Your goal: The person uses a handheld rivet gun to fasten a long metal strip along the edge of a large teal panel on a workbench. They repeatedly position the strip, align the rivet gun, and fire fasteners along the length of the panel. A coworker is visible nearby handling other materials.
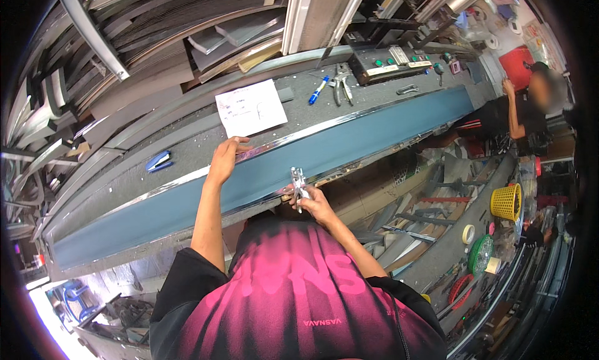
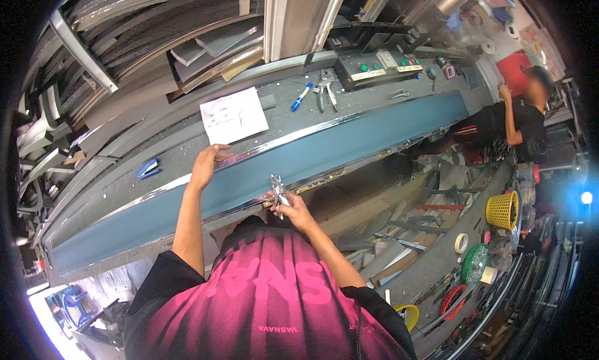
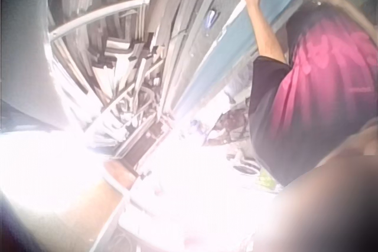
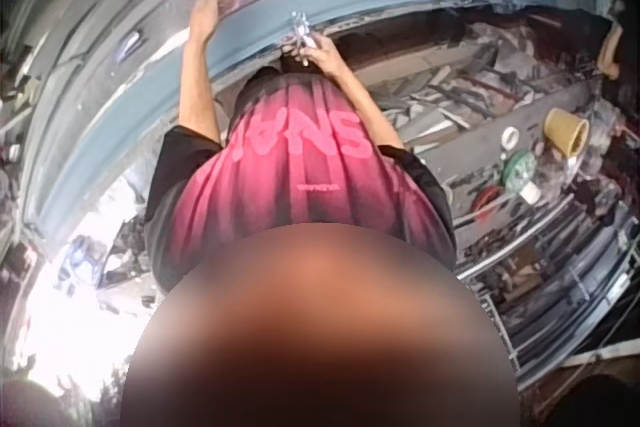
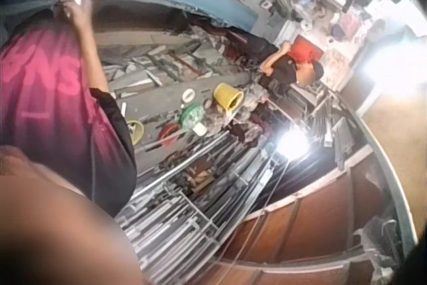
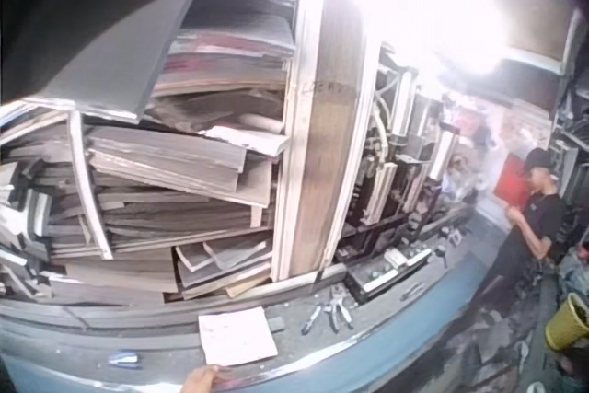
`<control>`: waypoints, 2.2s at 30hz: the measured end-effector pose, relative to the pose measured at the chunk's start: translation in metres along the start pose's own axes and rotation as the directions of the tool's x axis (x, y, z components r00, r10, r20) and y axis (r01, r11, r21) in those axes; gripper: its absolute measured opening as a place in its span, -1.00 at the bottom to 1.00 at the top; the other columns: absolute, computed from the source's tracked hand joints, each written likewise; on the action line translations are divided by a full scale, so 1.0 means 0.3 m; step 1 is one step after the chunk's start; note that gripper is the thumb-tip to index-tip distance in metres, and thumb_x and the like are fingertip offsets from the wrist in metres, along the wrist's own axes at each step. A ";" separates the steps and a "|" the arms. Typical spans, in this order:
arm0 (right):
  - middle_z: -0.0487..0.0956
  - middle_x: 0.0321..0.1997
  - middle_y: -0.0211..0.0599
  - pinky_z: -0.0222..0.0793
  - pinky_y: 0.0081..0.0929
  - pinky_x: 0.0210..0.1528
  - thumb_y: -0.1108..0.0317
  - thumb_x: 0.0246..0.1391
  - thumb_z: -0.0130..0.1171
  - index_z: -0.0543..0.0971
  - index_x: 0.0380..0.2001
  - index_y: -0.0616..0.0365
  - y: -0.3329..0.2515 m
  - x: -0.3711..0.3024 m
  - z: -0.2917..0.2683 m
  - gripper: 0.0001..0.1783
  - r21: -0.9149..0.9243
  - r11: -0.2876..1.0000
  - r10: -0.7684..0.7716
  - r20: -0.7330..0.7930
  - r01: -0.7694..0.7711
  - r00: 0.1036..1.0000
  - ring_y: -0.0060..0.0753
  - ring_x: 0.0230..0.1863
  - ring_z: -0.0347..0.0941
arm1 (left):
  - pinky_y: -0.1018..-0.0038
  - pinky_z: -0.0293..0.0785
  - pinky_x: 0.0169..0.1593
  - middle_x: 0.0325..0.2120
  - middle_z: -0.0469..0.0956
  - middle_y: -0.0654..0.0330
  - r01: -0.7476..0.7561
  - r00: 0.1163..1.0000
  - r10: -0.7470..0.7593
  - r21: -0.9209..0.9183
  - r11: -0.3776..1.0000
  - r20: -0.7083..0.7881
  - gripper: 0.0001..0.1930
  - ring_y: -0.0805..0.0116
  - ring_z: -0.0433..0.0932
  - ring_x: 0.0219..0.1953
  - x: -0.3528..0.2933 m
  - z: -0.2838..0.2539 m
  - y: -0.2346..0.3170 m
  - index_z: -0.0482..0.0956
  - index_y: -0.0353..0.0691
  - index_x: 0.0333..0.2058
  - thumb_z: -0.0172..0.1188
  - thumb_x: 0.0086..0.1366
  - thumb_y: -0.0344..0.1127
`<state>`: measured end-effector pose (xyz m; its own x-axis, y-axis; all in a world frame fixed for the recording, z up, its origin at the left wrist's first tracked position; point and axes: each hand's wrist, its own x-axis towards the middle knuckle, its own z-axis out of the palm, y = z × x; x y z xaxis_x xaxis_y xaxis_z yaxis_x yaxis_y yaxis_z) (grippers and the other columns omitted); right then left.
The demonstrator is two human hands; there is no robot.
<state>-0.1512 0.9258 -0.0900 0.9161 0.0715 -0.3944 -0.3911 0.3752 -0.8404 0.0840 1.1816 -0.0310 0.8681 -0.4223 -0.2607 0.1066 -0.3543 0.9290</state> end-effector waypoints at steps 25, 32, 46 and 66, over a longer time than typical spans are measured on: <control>0.72 -0.01 -0.35 0.59 -0.50 -0.07 0.43 0.23 0.26 0.57 0.36 0.30 0.006 -0.005 0.018 -0.39 -0.021 1.000 -0.021 -0.061 0.020 0.998 -0.58 -0.21 0.61 | 0.26 0.55 0.24 -0.06 0.82 -0.07 -0.025 1.000 0.025 0.010 1.000 0.002 -0.44 0.16 0.75 0.03 0.028 0.009 -0.046 0.72 -0.41 0.11 -0.14 0.67 -0.06; 0.71 0.00 -0.34 0.57 -0.47 -0.07 0.49 0.22 0.28 0.61 0.30 0.29 -0.015 -0.008 0.032 -0.45 0.007 0.999 -0.031 -0.064 0.031 0.997 -0.55 -0.16 0.59 | 0.25 0.55 0.26 -0.03 0.83 -0.04 -0.011 1.000 0.011 -0.001 1.000 0.013 -0.47 0.14 0.76 0.10 0.041 0.004 -0.061 0.73 -0.36 0.13 -0.11 0.65 -0.08; 0.71 0.20 -0.21 0.59 -0.45 0.02 0.47 0.26 0.22 0.54 0.37 0.30 -0.021 -0.006 0.023 -0.41 -0.030 0.998 -0.050 -0.008 0.049 0.999 -0.50 -0.05 0.63 | 0.25 0.53 0.26 -0.03 0.82 -0.07 -0.007 1.000 0.007 0.034 0.999 0.003 -0.47 0.13 0.74 0.08 0.015 0.008 -0.015 0.72 -0.40 0.13 -0.11 0.67 -0.08; 0.74 -0.07 -0.38 0.57 -0.47 -0.01 0.36 0.29 0.34 0.65 0.18 0.27 -0.036 -0.026 0.065 -0.57 -0.045 0.998 -0.055 -0.074 0.052 0.996 -0.55 -0.07 0.63 | 0.27 0.59 0.15 -0.08 0.81 -0.06 -0.108 0.990 0.125 0.226 0.968 -0.062 -0.63 0.17 0.75 0.01 0.025 0.045 -0.091 0.77 -0.35 0.05 0.16 0.58 -0.18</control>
<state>-0.1524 0.9393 -0.0706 0.9274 -0.0176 -0.3736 -0.3465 0.3360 -0.8758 0.0810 1.1768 -0.0620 0.9029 -0.4111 -0.1260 -0.0999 -0.4856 0.8684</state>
